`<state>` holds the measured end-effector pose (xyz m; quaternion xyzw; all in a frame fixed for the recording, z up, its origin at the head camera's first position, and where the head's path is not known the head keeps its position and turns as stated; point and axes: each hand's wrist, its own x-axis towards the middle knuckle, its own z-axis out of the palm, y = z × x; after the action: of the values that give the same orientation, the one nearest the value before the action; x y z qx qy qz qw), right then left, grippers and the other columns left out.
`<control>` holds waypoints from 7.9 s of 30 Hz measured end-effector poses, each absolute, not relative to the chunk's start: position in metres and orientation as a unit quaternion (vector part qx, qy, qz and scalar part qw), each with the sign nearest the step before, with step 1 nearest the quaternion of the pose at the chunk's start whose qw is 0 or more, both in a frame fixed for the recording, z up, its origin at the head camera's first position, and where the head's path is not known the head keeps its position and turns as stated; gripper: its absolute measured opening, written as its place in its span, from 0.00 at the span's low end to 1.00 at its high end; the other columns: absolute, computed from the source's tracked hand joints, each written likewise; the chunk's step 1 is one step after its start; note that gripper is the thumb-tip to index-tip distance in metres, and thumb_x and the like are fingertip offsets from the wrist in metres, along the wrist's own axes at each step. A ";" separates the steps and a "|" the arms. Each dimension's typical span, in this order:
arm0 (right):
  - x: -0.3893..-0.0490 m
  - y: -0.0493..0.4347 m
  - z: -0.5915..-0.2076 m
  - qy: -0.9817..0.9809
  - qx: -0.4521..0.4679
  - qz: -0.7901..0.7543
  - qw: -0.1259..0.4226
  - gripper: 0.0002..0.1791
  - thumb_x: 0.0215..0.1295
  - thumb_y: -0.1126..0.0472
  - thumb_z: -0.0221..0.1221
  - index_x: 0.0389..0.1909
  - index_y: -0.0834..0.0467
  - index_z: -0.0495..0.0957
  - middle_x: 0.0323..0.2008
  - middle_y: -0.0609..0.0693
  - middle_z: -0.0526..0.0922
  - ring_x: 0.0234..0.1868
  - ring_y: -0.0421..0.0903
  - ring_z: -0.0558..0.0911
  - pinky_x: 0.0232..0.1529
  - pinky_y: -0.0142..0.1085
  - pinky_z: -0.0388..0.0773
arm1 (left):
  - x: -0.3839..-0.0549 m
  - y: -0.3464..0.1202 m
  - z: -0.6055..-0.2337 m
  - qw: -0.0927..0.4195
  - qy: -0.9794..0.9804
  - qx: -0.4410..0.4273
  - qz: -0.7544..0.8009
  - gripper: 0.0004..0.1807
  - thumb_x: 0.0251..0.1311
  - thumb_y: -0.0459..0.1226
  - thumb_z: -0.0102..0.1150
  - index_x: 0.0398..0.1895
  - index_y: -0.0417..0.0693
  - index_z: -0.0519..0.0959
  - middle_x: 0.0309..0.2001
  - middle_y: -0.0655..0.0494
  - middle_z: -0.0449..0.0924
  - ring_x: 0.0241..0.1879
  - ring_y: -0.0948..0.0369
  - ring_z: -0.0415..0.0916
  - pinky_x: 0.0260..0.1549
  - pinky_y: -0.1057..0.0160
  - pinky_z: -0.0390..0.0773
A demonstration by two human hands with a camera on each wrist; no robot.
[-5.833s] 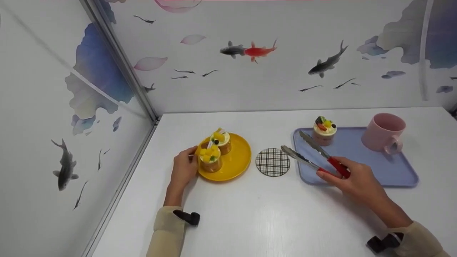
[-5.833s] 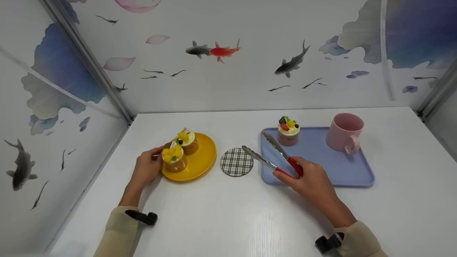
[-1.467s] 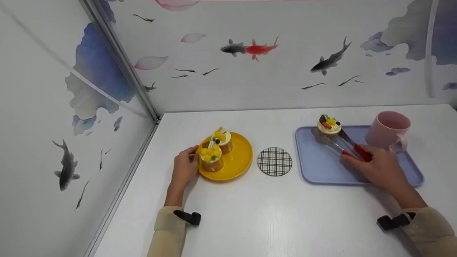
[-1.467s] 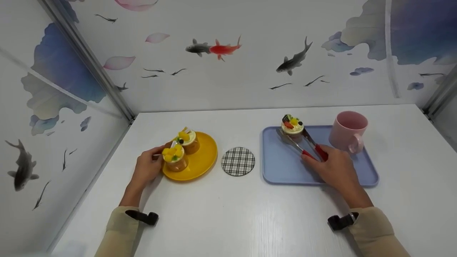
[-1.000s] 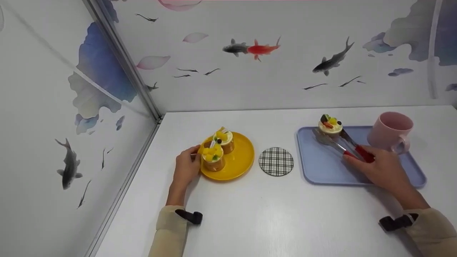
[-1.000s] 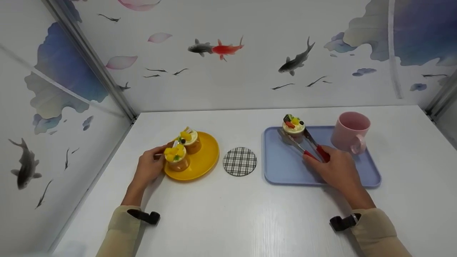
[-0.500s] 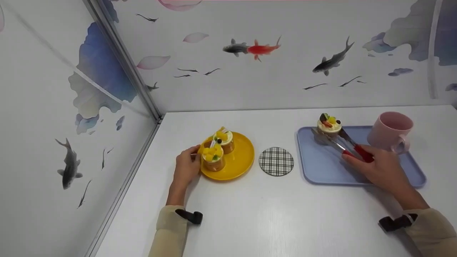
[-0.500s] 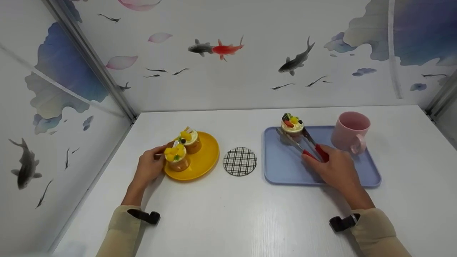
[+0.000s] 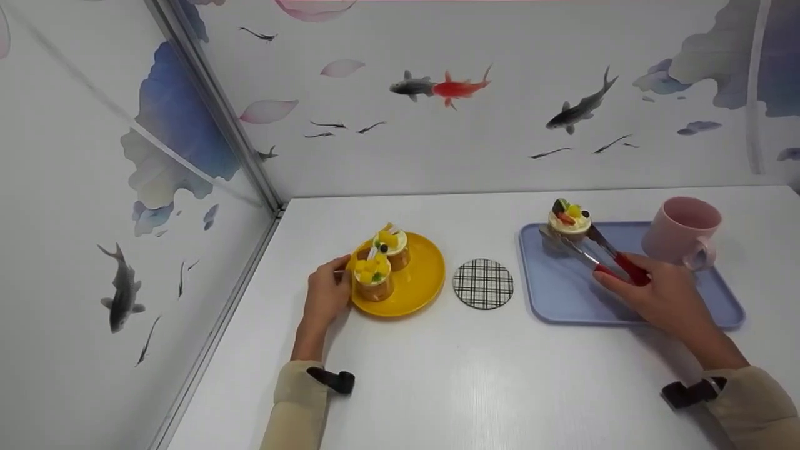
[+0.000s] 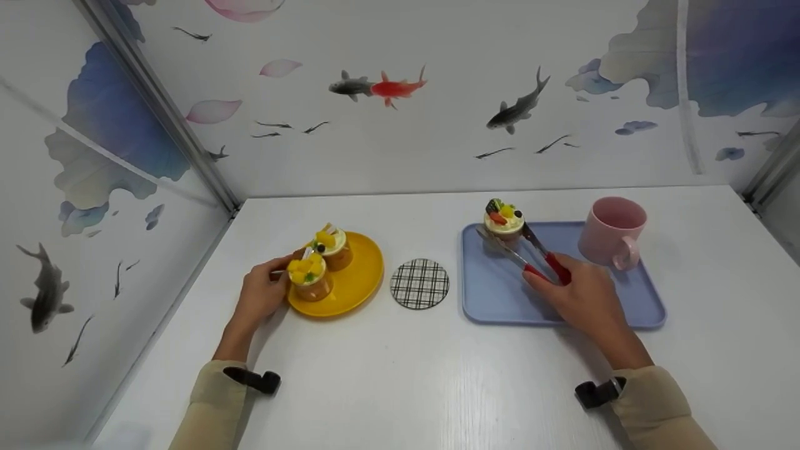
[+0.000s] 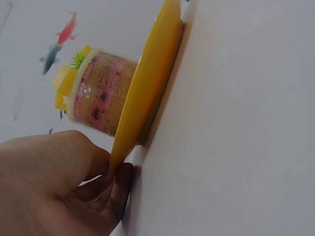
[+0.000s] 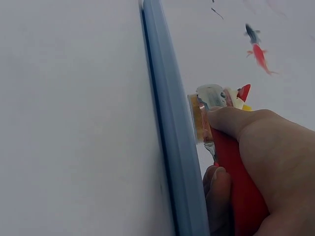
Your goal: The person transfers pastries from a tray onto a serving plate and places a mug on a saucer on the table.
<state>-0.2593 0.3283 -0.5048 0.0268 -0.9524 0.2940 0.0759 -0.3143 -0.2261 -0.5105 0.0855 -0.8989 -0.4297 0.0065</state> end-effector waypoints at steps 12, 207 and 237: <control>-0.260 0.321 -0.505 -0.954 0.029 0.289 0.076 0.38 0.67 0.33 0.70 0.57 0.65 0.83 0.38 0.57 0.84 0.43 0.55 0.76 0.26 0.32 0.72 | -0.314 -0.227 -0.512 0.019 -0.904 0.074 -0.420 0.24 0.82 0.36 0.54 0.77 0.47 0.75 0.71 0.48 0.80 0.65 0.53 0.82 0.69 0.54 0.83; -0.270 0.135 -0.513 -0.909 0.173 0.379 -0.024 0.29 0.62 0.38 0.77 0.58 0.50 0.89 0.26 0.43 0.78 0.29 0.42 0.73 0.25 0.29 0.64 | -0.312 -0.225 -0.510 0.014 -0.899 0.086 -0.429 0.24 0.83 0.35 0.53 0.77 0.48 0.75 0.72 0.48 0.80 0.67 0.53 0.81 0.70 0.53 0.82; -0.236 0.177 -0.510 -0.906 0.150 0.394 -0.022 0.37 0.61 0.37 0.77 0.63 0.55 0.86 0.21 0.44 0.74 0.22 0.39 0.68 0.19 0.27 0.61 | -0.314 -0.227 -0.511 0.012 -0.897 0.074 -0.435 0.24 0.82 0.34 0.53 0.77 0.46 0.75 0.71 0.47 0.80 0.68 0.52 0.80 0.71 0.52 0.81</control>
<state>-0.2363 0.1773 -0.5104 0.1505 -0.9064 0.3941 -0.0222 -0.3136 -0.2269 -0.5106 0.0745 -0.8974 -0.4347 0.0116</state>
